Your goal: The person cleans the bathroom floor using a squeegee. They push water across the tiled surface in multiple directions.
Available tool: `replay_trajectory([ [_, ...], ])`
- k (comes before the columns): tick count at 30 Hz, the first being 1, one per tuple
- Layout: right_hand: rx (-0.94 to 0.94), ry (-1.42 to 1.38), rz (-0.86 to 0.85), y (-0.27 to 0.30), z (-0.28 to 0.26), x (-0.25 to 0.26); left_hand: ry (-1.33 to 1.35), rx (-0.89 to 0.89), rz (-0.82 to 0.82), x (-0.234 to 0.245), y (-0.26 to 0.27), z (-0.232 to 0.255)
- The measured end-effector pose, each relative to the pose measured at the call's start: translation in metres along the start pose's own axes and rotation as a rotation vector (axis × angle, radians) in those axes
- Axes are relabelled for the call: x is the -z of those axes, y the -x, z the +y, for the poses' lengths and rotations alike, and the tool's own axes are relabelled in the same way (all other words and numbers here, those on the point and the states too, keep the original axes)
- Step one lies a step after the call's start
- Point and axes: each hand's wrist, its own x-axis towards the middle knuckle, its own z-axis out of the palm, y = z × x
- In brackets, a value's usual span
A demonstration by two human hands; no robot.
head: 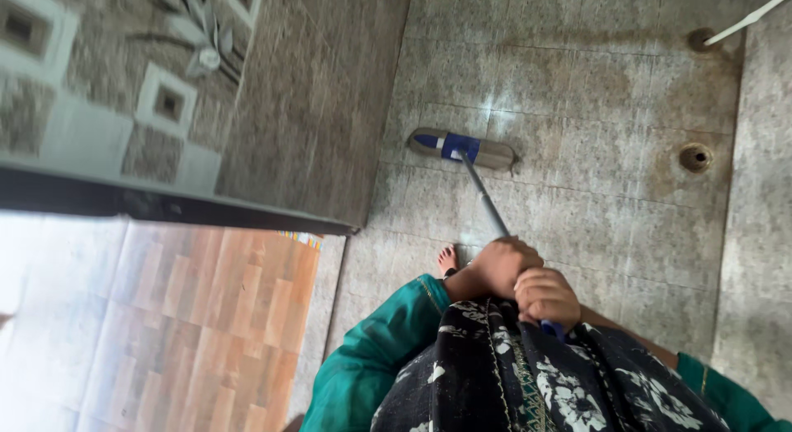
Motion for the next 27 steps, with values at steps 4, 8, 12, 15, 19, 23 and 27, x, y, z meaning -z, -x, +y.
replay_trajectory([
  [4,-0.104,0.172,0.014,-0.014,0.07,0.01,-0.173,0.082,-0.102,0.034,-0.031,-0.081],
  [8,-0.438,0.31,-0.172,-0.027,0.129,0.027,-0.219,0.256,-0.168,0.057,-0.051,-0.155],
  [12,-0.528,0.344,-0.411,-0.017,0.156,0.051,-0.307,0.413,-0.255,0.041,-0.059,-0.206],
  [15,-0.545,0.288,-0.428,0.01,0.144,0.047,-0.345,0.443,-0.292,0.003,-0.043,-0.222],
  [19,-0.521,0.278,-0.458,0.036,0.095,0.034,-0.405,0.398,-0.339,-0.033,-0.016,-0.193],
  [23,-0.539,0.352,-0.395,0.046,0.025,0.02,-0.378,0.398,-0.408,-0.054,-0.006,-0.126],
  [27,-0.631,0.45,-0.346,0.052,-0.074,0.01,-0.371,0.337,-0.496,-0.087,0.001,-0.041],
])
